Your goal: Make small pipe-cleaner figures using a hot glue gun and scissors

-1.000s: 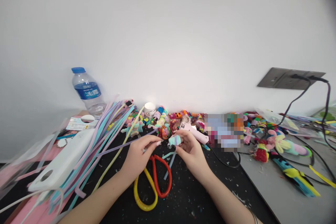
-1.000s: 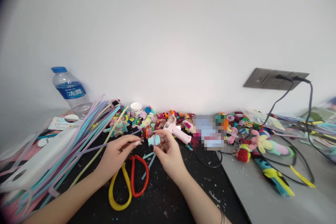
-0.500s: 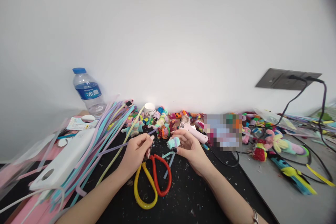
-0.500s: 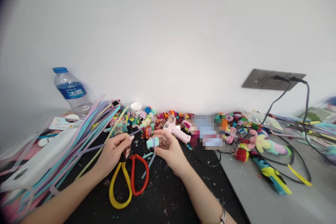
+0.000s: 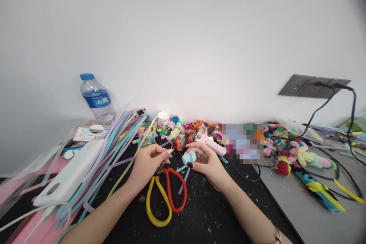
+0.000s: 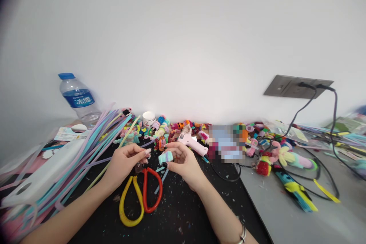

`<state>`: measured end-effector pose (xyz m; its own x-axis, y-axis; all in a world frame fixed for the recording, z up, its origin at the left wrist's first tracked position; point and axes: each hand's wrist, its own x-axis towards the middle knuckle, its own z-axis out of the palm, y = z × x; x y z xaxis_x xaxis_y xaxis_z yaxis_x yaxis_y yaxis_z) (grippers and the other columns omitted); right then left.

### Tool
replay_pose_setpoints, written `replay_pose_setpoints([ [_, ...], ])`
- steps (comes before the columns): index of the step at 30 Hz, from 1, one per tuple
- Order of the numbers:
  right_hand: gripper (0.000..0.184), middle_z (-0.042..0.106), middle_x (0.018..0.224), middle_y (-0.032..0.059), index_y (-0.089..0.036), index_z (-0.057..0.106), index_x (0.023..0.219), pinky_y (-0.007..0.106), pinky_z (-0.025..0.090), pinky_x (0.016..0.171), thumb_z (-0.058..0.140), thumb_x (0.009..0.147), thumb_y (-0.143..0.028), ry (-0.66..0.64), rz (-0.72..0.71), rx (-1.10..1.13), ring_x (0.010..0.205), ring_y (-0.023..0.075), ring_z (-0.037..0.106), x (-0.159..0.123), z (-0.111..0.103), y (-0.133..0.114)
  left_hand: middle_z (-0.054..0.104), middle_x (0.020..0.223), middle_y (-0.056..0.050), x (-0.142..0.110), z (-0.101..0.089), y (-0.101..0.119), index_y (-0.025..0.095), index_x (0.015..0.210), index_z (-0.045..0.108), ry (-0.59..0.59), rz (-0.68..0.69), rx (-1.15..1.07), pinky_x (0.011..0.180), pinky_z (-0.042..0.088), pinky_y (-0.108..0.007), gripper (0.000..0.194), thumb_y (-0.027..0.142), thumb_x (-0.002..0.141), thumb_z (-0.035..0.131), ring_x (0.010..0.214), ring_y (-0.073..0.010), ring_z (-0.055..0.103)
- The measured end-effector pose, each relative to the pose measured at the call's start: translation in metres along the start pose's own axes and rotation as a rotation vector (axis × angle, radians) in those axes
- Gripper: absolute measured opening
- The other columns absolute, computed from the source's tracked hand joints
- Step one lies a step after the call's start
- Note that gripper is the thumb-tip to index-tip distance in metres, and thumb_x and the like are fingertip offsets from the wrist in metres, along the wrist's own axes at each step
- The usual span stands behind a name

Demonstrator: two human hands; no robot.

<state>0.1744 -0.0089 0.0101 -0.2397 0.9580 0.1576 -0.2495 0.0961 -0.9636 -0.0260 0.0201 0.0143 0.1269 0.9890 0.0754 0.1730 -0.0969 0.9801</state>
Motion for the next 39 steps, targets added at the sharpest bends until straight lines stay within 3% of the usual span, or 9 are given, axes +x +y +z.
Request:
replay_pose_setpoints([
  [9,0.042,0.062,0.091,0.0022,-0.021,0.057,0.103,0.029,0.045,0.077,0.076,0.065,-0.024,-0.002,0.011,-0.027,0.083,0.0150,0.059,0.000,0.000,-0.002,0.040,0.037,0.005,-0.002,0.001,-0.006,0.018,0.045,0.037,-0.113,0.018,-0.061,0.041,0.031,-0.021,0.049,0.045,0.086,0.043,0.034,-0.0081,0.040],
  [12,0.042,0.062,0.091,0.0027,-0.020,0.057,0.103,0.029,0.045,0.076,0.075,0.066,-0.025,-0.007,0.011,-0.039,0.083,0.0155,0.059,0.000,0.001,-0.003,0.037,0.037,0.008,0.000,0.001,-0.009,0.018,0.060,0.050,-0.078,0.017,0.008,0.039,0.030,-0.021,0.037,0.043,0.087,0.042,0.032,-0.0085,0.036],
  [15,0.040,0.063,0.090,0.0023,-0.020,0.056,0.102,0.029,0.046,0.075,0.074,0.066,-0.023,-0.007,-0.003,-0.060,0.082,0.0150,0.059,0.001,0.001,-0.003,0.062,0.069,0.001,0.002,0.002,-0.009,0.020,0.108,0.053,-0.053,0.079,0.029,0.047,0.040,-0.021,0.028,0.034,0.085,0.047,0.050,-0.0115,0.054],
  [18,0.037,0.063,0.090,0.0021,-0.021,0.056,0.102,0.029,0.046,0.076,0.071,0.068,-0.018,0.011,-0.044,-0.122,0.083,0.0151,0.060,0.000,0.003,-0.003,0.057,0.118,-0.009,0.001,0.004,-0.005,0.023,0.126,0.042,-0.041,0.137,-0.018,0.056,0.046,-0.023,0.046,0.028,0.081,0.053,0.074,-0.0137,0.060],
  [26,0.033,0.064,0.098,0.0030,-0.022,0.059,0.097,0.033,0.047,0.083,0.062,0.069,-0.005,-0.025,-0.130,-0.590,0.094,0.0183,0.060,0.000,0.011,-0.015,0.062,0.074,-0.002,-0.006,0.010,0.003,0.016,0.114,0.050,-0.435,-0.040,-0.245,0.043,0.039,-0.019,0.044,0.032,0.074,0.063,0.058,-0.0124,0.057],
  [30,0.033,0.063,0.108,0.0044,-0.024,0.060,0.102,0.038,0.041,0.092,0.067,0.072,-0.012,-0.045,-0.313,-0.766,0.105,0.0213,0.054,0.010,0.012,-0.022,0.062,0.077,-0.001,-0.004,0.009,0.003,0.018,0.117,0.050,-0.344,-0.114,-0.365,0.049,0.044,-0.019,0.049,0.030,0.072,0.067,0.064,-0.0123,0.058],
  [32,0.029,0.061,0.108,0.0055,-0.023,0.058,0.104,0.038,0.042,0.089,0.063,0.076,-0.015,0.076,-0.403,-0.821,0.103,0.0211,0.054,0.014,0.010,-0.019,0.062,0.083,-0.002,-0.003,0.008,0.002,0.020,0.117,0.053,-0.251,-0.152,-0.430,0.056,0.047,-0.020,0.047,0.030,0.073,0.066,0.069,-0.0117,0.059],
  [35,0.011,0.061,0.089,0.0054,-0.021,0.057,0.088,0.034,0.044,0.075,0.048,0.085,-0.015,0.334,-0.473,-0.897,0.085,0.0192,0.056,0.016,0.005,-0.010,0.062,0.086,-0.001,0.000,0.007,-0.001,0.020,0.109,0.058,-0.131,-0.188,-0.492,0.062,0.050,-0.022,0.039,0.033,0.073,0.066,0.073,-0.0113,0.059],
  [39,0.019,0.057,0.079,0.0052,-0.020,0.052,0.070,0.033,0.043,0.069,0.043,0.086,-0.014,0.326,-0.474,-0.959,0.076,0.0185,0.053,0.011,0.002,0.002,0.063,0.083,0.000,0.001,0.009,-0.001,0.019,0.101,0.055,-0.054,-0.194,-0.542,0.061,0.050,-0.021,0.036,0.033,0.071,0.068,0.072,-0.0110,0.060],
])
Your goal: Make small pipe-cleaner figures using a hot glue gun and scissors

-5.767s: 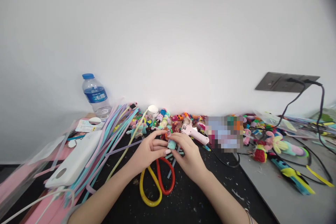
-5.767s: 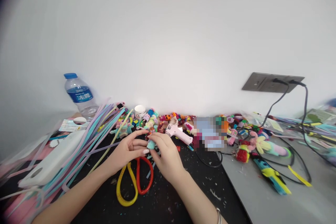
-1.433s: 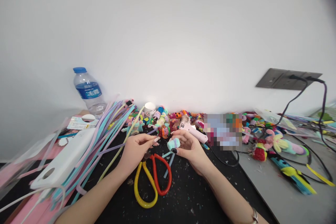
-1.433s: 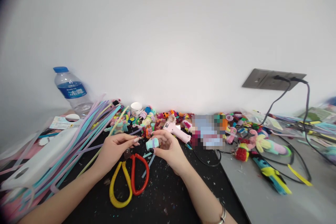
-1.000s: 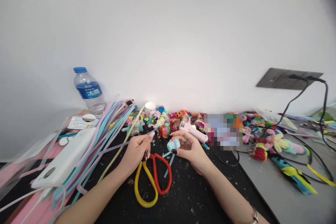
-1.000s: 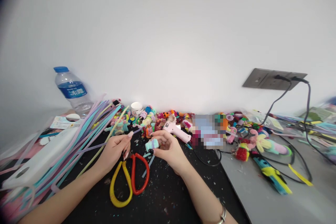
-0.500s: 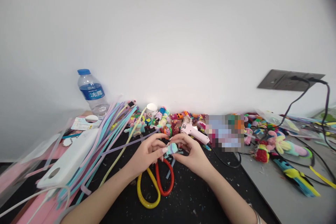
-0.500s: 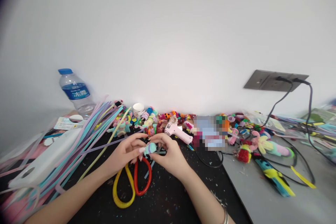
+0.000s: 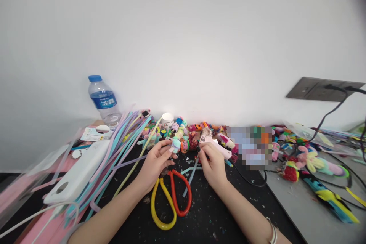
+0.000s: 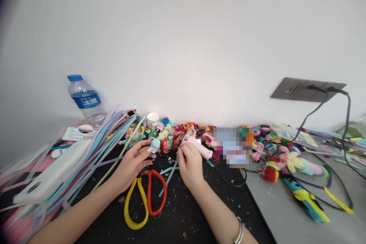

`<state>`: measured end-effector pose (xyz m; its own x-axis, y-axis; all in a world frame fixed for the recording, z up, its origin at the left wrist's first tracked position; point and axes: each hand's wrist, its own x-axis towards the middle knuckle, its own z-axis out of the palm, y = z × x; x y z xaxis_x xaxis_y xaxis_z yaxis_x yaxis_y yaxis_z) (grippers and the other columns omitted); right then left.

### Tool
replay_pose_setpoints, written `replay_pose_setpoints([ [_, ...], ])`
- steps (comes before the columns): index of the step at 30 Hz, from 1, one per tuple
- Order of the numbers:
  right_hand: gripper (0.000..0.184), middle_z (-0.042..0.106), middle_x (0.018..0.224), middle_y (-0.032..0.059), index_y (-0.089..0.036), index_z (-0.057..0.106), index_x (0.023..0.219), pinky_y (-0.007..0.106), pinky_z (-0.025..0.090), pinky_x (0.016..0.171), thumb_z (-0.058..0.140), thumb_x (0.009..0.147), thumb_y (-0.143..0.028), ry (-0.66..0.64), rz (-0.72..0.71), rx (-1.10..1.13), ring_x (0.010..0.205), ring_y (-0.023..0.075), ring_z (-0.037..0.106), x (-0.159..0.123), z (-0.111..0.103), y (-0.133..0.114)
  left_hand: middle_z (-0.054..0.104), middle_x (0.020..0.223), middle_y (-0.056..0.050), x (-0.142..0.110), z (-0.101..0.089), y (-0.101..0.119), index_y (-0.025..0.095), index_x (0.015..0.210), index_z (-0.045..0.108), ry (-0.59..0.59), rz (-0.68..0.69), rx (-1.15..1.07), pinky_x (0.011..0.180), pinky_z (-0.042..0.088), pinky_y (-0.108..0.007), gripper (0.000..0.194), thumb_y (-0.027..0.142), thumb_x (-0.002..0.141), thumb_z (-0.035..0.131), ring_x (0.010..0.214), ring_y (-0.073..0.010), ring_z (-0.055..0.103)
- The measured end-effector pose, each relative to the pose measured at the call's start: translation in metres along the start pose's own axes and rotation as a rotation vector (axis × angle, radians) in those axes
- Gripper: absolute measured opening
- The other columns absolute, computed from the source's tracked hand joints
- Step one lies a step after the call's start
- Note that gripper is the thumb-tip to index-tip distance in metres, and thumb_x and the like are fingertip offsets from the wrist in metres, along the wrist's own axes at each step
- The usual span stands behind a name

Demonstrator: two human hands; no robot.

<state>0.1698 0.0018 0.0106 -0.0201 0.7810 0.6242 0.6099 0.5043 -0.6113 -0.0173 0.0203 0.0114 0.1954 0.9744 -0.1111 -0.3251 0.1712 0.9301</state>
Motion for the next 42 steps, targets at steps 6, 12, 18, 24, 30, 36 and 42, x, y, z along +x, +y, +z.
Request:
replay_pose_setpoints([
  [6,0.023,0.056,0.102,0.0082,-0.023,0.059,0.102,0.037,0.045,0.082,0.050,0.083,-0.013,-0.075,-0.111,-0.055,0.097,0.0218,0.052,-0.009,0.007,-0.006,0.065,0.079,0.000,-0.003,0.004,0.000,0.019,0.094,0.047,-0.054,-0.008,0.038,0.064,0.051,-0.022,0.028,0.031,0.075,0.065,0.075,-0.0129,0.064],
  [12,0.031,0.055,0.112,0.0072,-0.027,0.058,0.109,0.039,0.045,0.082,0.052,0.083,-0.012,-0.076,-0.156,-0.094,0.101,0.0233,0.051,-0.016,0.013,-0.006,0.067,0.077,0.001,-0.005,0.006,-0.004,0.018,0.084,0.045,-0.164,0.003,0.170,0.070,0.051,-0.024,0.020,0.027,0.077,0.062,0.073,-0.0126,0.065],
  [18,0.027,0.054,0.110,0.0088,-0.023,0.056,0.105,0.040,0.042,0.090,0.051,0.081,-0.011,-0.079,-0.071,-0.035,0.107,0.0236,0.049,-0.014,0.011,-0.008,0.069,0.077,-0.001,-0.005,0.005,-0.005,0.019,0.083,0.045,-0.141,-0.009,0.224,0.071,0.051,-0.026,0.019,0.029,0.079,0.059,0.074,-0.0149,0.067],
  [24,0.038,0.050,0.113,0.0111,-0.020,0.045,0.108,0.043,0.046,0.089,0.060,0.073,-0.017,-0.039,-0.019,0.038,0.107,0.0257,0.049,-0.012,0.010,-0.008,0.068,0.076,0.000,-0.004,0.006,-0.006,0.019,0.084,0.044,-0.123,0.022,0.254,0.069,0.050,-0.027,0.018,0.029,0.080,0.058,0.072,-0.0145,0.065],
  [30,0.042,0.046,0.122,0.0104,-0.023,0.051,0.117,0.041,0.044,0.094,0.061,0.076,-0.016,-0.180,-0.098,-0.063,0.114,0.0255,0.045,-0.013,0.012,-0.002,0.070,0.082,-0.001,-0.009,0.007,-0.006,0.020,0.092,0.046,-0.139,0.088,0.380,0.066,0.047,-0.023,0.020,0.027,0.079,0.060,0.073,-0.0139,0.063],
  [36,0.036,0.050,0.115,0.0100,-0.022,0.055,0.114,0.039,0.046,0.090,0.061,0.078,-0.017,-0.143,-0.132,-0.076,0.109,0.0244,0.048,-0.015,0.013,0.001,0.072,0.086,-0.002,-0.013,0.008,-0.006,0.020,0.095,0.049,-0.132,0.173,0.488,0.066,0.047,-0.024,0.018,0.029,0.081,0.057,0.074,-0.0156,0.064],
  [42,0.034,0.050,0.113,0.0094,-0.022,0.056,0.114,0.037,0.048,0.086,0.060,0.080,-0.018,-0.115,-0.169,-0.072,0.104,0.0230,0.050,-0.015,0.013,0.000,0.072,0.086,-0.002,-0.014,0.007,-0.009,0.021,0.096,0.051,-0.111,0.198,0.499,0.068,0.050,-0.025,0.018,0.029,0.081,0.057,0.075,-0.0162,0.066],
])
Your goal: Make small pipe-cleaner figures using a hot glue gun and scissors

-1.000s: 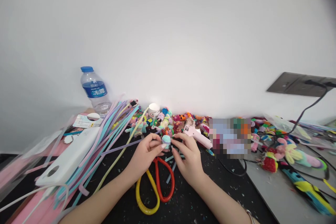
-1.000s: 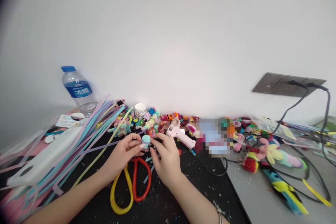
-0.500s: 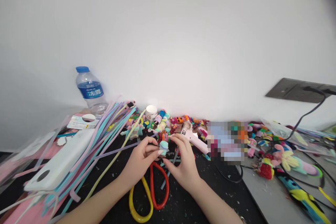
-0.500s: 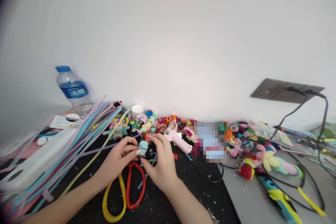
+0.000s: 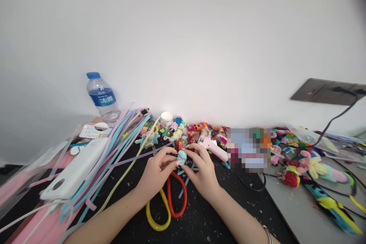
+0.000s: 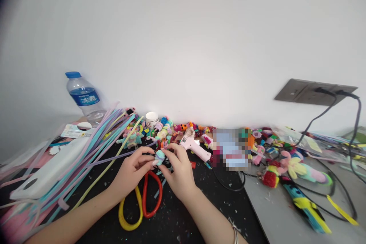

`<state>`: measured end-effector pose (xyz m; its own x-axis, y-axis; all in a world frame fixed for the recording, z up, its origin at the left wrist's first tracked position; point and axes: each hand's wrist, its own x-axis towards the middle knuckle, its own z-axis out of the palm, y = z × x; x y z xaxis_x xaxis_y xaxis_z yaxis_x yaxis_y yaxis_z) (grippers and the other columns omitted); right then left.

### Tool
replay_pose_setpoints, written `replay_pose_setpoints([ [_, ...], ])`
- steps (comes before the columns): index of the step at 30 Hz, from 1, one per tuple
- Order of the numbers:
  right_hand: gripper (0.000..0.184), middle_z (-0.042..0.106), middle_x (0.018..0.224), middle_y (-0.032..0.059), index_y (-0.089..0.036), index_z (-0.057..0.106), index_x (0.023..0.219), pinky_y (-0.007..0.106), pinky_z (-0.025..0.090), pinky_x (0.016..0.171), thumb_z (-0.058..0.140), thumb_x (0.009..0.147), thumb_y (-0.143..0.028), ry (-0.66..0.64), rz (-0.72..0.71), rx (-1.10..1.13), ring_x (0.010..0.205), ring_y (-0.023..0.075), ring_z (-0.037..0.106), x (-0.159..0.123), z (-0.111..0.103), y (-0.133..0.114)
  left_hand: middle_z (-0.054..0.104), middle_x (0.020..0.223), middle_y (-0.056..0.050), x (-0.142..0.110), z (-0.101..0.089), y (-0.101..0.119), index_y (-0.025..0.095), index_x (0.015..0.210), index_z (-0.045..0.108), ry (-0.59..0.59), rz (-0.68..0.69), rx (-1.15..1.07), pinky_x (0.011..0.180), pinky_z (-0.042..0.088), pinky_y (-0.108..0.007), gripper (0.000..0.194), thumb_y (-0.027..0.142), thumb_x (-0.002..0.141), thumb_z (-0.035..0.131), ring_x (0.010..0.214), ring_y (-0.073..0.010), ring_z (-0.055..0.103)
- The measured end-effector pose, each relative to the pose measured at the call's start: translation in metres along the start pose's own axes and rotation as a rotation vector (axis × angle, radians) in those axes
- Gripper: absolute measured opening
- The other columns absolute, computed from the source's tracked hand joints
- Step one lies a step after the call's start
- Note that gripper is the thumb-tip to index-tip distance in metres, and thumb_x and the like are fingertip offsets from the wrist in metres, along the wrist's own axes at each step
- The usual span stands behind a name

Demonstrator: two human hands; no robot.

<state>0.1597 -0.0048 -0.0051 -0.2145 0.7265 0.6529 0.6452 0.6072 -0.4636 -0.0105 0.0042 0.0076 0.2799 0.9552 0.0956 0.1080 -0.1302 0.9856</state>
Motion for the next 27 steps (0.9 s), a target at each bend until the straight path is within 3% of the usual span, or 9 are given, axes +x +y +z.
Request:
replay_pose_setpoints([
  [15,0.034,0.049,0.115,0.0088,-0.025,0.053,0.116,0.038,0.047,0.084,0.057,0.083,-0.016,-0.013,-0.018,0.081,0.098,0.0215,0.051,-0.0002,-0.0004,0.0009,0.068,0.081,-0.001,-0.0009,0.0020,-0.0052,0.018,0.084,0.054,0.011,0.006,-0.064,0.072,0.052,-0.028,0.015,0.031,0.079,0.061,0.076,-0.0160,0.064],
  [27,0.033,0.051,0.114,0.0090,-0.024,0.056,0.114,0.037,0.048,0.085,0.058,0.081,-0.016,-0.027,0.017,0.097,0.098,0.0212,0.051,-0.0001,0.0015,0.0022,0.063,0.073,0.000,-0.0002,0.0014,-0.0061,0.017,0.074,0.051,0.007,0.038,0.036,0.067,0.050,-0.027,0.020,0.034,0.080,0.058,0.073,-0.0166,0.062],
])
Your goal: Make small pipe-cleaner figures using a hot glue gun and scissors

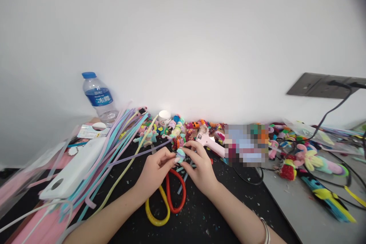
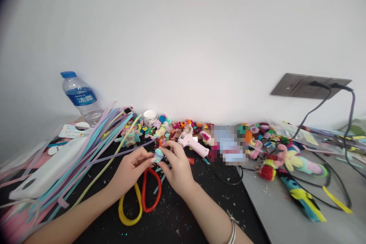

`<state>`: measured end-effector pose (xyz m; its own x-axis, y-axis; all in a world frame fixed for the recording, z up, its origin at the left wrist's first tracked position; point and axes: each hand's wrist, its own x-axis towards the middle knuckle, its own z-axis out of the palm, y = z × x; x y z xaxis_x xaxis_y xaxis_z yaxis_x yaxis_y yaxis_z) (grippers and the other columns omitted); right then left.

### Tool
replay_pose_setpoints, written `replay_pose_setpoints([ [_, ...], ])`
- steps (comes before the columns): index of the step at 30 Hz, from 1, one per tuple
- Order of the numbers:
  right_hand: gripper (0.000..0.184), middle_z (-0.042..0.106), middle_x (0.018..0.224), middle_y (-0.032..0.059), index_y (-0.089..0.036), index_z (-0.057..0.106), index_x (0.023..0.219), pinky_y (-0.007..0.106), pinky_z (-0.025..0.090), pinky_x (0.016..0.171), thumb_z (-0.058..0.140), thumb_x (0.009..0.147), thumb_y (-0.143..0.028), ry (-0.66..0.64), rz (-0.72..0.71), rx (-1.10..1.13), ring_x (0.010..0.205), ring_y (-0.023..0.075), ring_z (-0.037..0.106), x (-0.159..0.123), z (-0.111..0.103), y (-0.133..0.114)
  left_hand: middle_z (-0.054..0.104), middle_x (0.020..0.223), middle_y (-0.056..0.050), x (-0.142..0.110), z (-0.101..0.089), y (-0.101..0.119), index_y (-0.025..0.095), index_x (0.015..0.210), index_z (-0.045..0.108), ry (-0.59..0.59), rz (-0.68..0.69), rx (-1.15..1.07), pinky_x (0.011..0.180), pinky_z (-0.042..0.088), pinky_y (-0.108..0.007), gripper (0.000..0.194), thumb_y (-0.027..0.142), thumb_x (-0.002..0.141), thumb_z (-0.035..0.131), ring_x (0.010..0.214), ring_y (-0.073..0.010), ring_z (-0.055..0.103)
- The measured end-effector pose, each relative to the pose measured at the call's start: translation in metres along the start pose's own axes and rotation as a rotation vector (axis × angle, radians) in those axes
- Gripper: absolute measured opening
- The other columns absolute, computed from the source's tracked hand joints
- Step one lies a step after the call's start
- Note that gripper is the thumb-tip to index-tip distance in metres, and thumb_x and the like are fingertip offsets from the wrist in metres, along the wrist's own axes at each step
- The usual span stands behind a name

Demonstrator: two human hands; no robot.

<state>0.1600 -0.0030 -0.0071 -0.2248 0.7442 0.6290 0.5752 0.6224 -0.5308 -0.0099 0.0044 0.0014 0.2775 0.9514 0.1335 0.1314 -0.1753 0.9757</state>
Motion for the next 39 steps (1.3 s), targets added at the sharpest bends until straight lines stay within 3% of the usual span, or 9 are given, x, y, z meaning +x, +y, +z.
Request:
replay_pose_setpoints([
  [5,0.035,0.052,0.113,0.0096,-0.023,0.058,0.111,0.040,0.045,0.090,0.060,0.077,-0.014,0.058,0.065,-0.057,0.107,0.0240,0.050,0.004,-0.003,0.004,0.067,0.098,-0.007,0.002,-0.005,0.007,0.018,0.105,0.054,-0.013,0.004,-0.015,0.075,0.054,-0.034,0.025,0.032,0.086,0.047,0.083,-0.0198,0.066],
  [8,0.037,0.052,0.113,0.0091,-0.024,0.059,0.112,0.042,0.044,0.092,0.061,0.076,-0.015,0.079,0.061,-0.093,0.109,0.0251,0.050,0.005,-0.005,0.006,0.066,0.102,-0.008,0.006,-0.011,0.006,0.019,0.098,0.061,0.089,0.100,0.132,0.081,0.052,-0.035,0.023,0.030,0.088,0.044,0.092,-0.0206,0.064],
  [11,0.040,0.051,0.114,0.0090,-0.025,0.059,0.113,0.042,0.044,0.090,0.061,0.075,-0.014,0.060,0.049,-0.117,0.108,0.0253,0.049,0.005,-0.006,0.007,0.063,0.111,-0.008,0.009,-0.017,0.004,0.019,0.096,0.063,0.151,0.235,0.275,0.089,0.049,-0.036,0.018,0.028,0.083,0.053,0.107,-0.0223,0.057],
  [15,0.040,0.048,0.118,0.0092,-0.025,0.059,0.114,0.042,0.045,0.087,0.063,0.075,-0.014,0.020,0.027,-0.160,0.104,0.0249,0.048,0.005,-0.006,0.006,0.058,0.122,-0.007,0.012,-0.020,0.001,0.024,0.117,0.055,0.035,0.393,0.470,0.100,0.040,-0.042,0.040,0.021,0.077,0.061,0.117,-0.0228,0.048],
  [18,0.038,0.048,0.119,0.0099,-0.023,0.060,0.113,0.042,0.045,0.087,0.064,0.076,-0.017,-0.019,-0.024,-0.187,0.105,0.0255,0.047,0.004,-0.006,0.006,0.058,0.122,-0.006,0.011,-0.022,-0.001,0.024,0.118,0.055,-0.076,0.458,0.539,0.103,0.036,-0.041,0.037,0.018,0.081,0.056,0.118,-0.0203,0.047],
  [22,0.038,0.050,0.119,0.0092,-0.025,0.060,0.114,0.045,0.045,0.087,0.064,0.077,-0.020,-0.044,-0.062,-0.186,0.107,0.0265,0.047,0.006,-0.007,0.006,0.059,0.121,-0.006,0.012,-0.022,-0.004,0.023,0.114,0.058,-0.110,0.448,0.514,0.102,0.039,-0.041,0.032,0.019,0.082,0.054,0.114,-0.0201,0.051],
  [32,0.056,0.045,0.130,0.0080,-0.024,0.052,0.126,0.049,0.037,0.097,0.054,0.071,-0.009,-0.190,-0.050,-0.145,0.116,0.0269,0.040,0.009,-0.012,-0.007,0.058,0.113,-0.007,0.014,-0.023,-0.001,0.022,0.101,0.061,-0.051,0.394,0.453,0.092,0.045,-0.039,0.026,0.014,0.076,0.056,0.101,-0.0205,0.056],
  [35,0.053,0.046,0.128,0.0085,-0.023,0.054,0.124,0.048,0.038,0.096,0.052,0.073,-0.010,-0.157,-0.040,-0.152,0.115,0.0268,0.041,0.008,-0.012,-0.007,0.059,0.108,-0.006,0.016,-0.024,-0.002,0.022,0.102,0.060,-0.038,0.377,0.461,0.086,0.048,-0.037,0.028,0.013,0.076,0.055,0.087,-0.0180,0.059],
  [39,0.040,0.052,0.117,0.0091,-0.022,0.061,0.113,0.045,0.041,0.092,0.049,0.076,-0.010,-0.010,0.008,-0.130,0.107,0.0246,0.047,0.007,-0.011,-0.002,0.058,0.109,-0.006,0.018,-0.026,-0.005,0.022,0.104,0.059,-0.009,0.358,0.507,0.086,0.047,-0.038,0.031,0.011,0.076,0.054,0.089,-0.0190,0.057],
])
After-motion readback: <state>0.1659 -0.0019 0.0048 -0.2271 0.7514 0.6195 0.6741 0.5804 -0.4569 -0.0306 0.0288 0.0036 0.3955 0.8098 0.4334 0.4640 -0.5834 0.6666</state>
